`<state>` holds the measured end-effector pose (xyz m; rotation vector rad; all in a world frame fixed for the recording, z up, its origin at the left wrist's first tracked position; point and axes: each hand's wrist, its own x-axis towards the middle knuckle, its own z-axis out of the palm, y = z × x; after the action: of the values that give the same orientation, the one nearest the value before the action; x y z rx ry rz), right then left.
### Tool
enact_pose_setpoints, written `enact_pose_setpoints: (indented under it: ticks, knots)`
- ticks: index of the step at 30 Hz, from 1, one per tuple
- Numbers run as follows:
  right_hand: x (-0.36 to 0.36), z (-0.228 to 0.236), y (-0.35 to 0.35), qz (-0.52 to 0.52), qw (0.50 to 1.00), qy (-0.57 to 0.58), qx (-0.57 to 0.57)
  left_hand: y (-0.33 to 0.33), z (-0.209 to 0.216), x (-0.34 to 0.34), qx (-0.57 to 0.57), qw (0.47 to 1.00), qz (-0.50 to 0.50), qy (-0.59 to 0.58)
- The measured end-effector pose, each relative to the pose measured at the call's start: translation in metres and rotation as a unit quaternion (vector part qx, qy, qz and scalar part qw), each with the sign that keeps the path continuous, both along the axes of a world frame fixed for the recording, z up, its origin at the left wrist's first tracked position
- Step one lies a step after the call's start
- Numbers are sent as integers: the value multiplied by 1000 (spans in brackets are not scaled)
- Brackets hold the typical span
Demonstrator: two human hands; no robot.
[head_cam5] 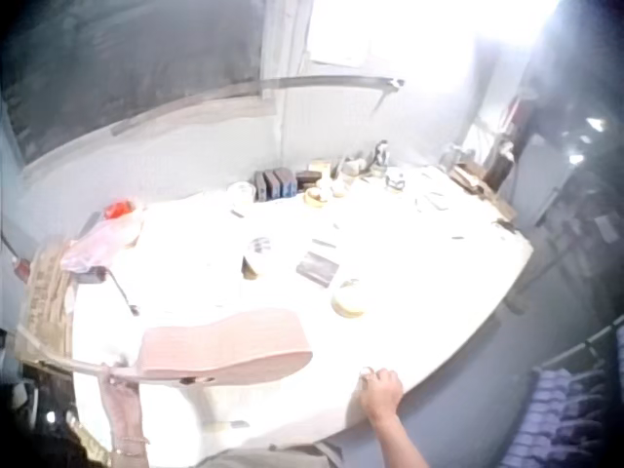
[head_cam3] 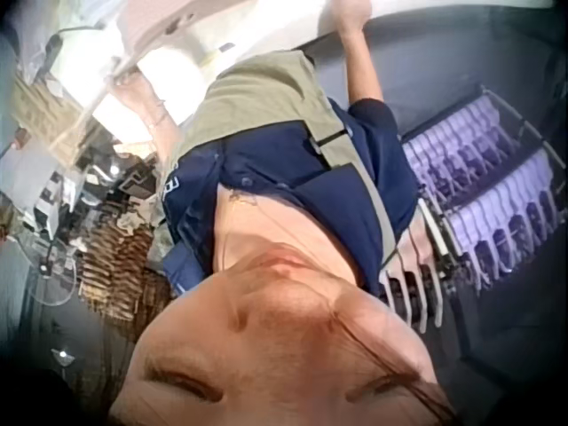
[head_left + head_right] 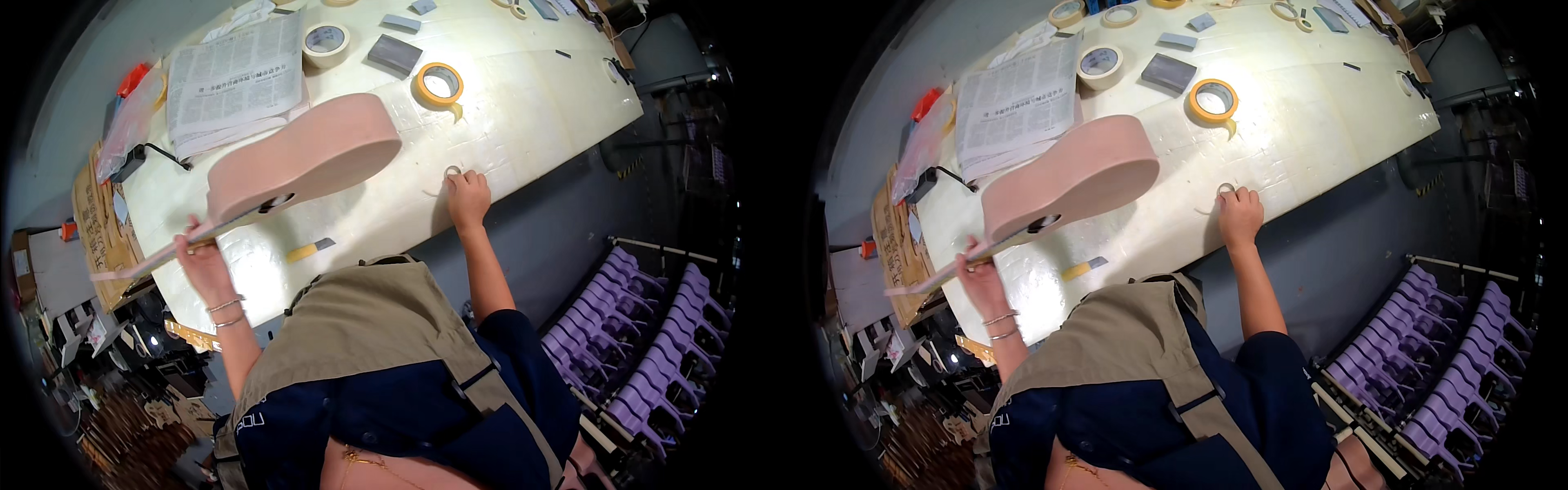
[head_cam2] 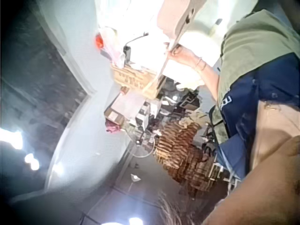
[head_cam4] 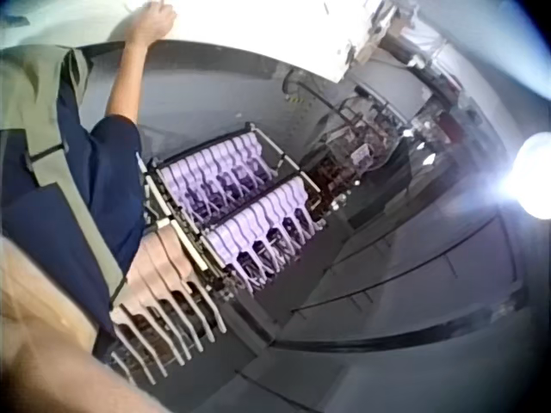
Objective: The person assembles guitar bodies by applying masking tape to the soundhole and edges, wiping surfaces with a cloth, and placing finished units on a rack. The person handles guitar bodies, masking tape, and a cloth repeatedly throughout the clip.
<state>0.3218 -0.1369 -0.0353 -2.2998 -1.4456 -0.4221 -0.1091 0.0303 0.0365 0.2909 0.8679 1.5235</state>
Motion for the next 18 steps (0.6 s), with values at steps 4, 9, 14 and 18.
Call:
enact_pose_setpoints:
  ticks: [4, 9, 14, 18]
  knots:
    - [11, -18, -16, -101, 818, 534, 189, -37, -50, 32, -153, 976, -143, -62]
    - [-18, 35, -28, 89, 432, 863, 247, -50, -69, 64, -188, 957, -204, -80]
    - [-89, 98, -4, 189, 914, 356, 44, -41, -51, 54, -140, 906, -397, -39]
    - [-122, 117, 13, 306, 852, 424, 30, -51, -20, 60, -147, 840, -506, 126]
